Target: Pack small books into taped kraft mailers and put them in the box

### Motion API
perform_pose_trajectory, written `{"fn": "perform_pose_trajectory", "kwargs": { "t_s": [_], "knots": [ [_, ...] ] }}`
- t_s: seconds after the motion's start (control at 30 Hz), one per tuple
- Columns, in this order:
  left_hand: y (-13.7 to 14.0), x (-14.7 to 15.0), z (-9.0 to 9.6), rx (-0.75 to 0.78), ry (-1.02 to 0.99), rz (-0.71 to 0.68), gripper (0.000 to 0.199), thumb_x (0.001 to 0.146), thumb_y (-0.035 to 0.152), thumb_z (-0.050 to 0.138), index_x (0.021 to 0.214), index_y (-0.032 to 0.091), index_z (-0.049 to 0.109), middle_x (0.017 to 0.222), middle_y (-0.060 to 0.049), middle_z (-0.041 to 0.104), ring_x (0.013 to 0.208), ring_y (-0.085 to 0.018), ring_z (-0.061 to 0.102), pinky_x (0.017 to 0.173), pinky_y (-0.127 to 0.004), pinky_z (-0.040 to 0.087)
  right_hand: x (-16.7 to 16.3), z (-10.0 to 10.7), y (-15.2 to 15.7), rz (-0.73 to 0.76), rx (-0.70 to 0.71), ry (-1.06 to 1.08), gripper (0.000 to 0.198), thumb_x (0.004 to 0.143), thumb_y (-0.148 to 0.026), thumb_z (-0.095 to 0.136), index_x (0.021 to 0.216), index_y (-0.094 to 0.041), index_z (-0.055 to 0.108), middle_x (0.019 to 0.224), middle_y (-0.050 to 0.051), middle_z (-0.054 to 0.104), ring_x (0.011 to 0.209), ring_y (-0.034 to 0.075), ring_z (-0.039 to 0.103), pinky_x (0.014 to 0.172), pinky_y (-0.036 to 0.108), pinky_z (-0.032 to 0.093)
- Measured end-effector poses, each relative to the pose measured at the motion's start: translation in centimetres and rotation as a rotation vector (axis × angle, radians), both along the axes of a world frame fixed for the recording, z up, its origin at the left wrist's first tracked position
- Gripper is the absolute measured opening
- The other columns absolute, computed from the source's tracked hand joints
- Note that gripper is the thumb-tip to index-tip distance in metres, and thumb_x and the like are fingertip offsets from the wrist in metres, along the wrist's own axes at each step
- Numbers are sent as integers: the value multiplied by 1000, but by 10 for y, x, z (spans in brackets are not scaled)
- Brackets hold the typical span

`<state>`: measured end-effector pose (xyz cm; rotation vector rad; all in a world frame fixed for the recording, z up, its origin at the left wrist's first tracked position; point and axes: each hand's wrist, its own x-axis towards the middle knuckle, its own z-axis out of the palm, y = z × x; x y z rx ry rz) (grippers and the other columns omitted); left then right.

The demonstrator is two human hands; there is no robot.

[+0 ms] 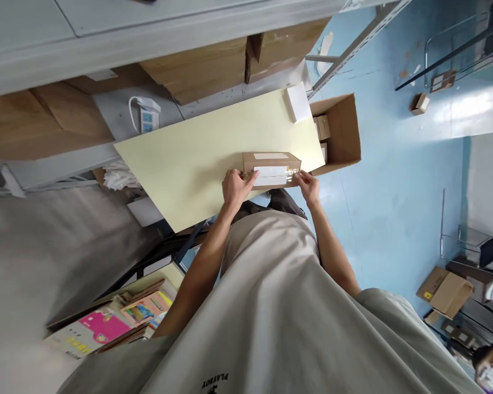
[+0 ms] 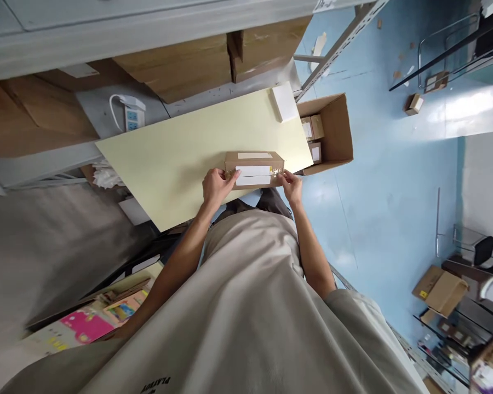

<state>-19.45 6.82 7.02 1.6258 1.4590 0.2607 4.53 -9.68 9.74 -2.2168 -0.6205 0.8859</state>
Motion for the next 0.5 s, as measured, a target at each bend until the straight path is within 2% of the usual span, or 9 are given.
{"fn": "perform_pose_trajectory", "kwargs": {
  "t_s": [0.1, 0.2, 0.3, 0.4, 0.5],
  "knots": [
    [5, 12, -2, 29, 64, 49, 53, 99, 72, 79, 79, 29, 55, 95, -17, 79, 114, -39, 77, 109, -50, 61, 10, -7, -4, -51, 29, 68, 66, 94, -79, 77, 123, -20, 86, 106, 11, 90, 103, 30, 84, 94, 43, 70],
    [14, 24, 2, 15, 174, 90, 50, 101, 70, 74, 78, 30, 54, 97, -19, 80, 118, -41, 78, 111, -51, 61, 30, -20, 5, -16, 29, 157, 62, 92, -76, 84, 122, -22, 85, 110, 12, 90, 100, 30, 85, 92, 43, 70],
    [19, 35, 10, -22, 303, 133, 45, 103, 66, 66, 80, 29, 56, 103, -19, 83, 118, -40, 80, 111, -51, 62, 56, -33, 19, 121, 7, 240, 58, 97, -73, 84, 123, -22, 82, 112, 12, 90, 94, 27, 85, 89, 39, 68],
    [15, 51, 19, -45, 302, 166, 40, 103, 61, 59, 85, 26, 65, 106, -16, 85, 115, -37, 82, 109, -50, 64, 85, -39, 27, 306, -21, 276, 50, 100, -67, 88, 119, -21, 81, 111, 12, 90, 96, 26, 85, 93, 38, 65],
    [3, 77, 32, -9, 292, 233, 36, 93, 58, 70, 100, 23, 74, 115, -16, 86, 116, -36, 83, 113, -51, 66, 117, -38, 22, 376, -29, 315, 43, 100, -62, 91, 115, -23, 81, 113, 11, 90, 104, 27, 86, 98, 37, 64]
  ]
}}
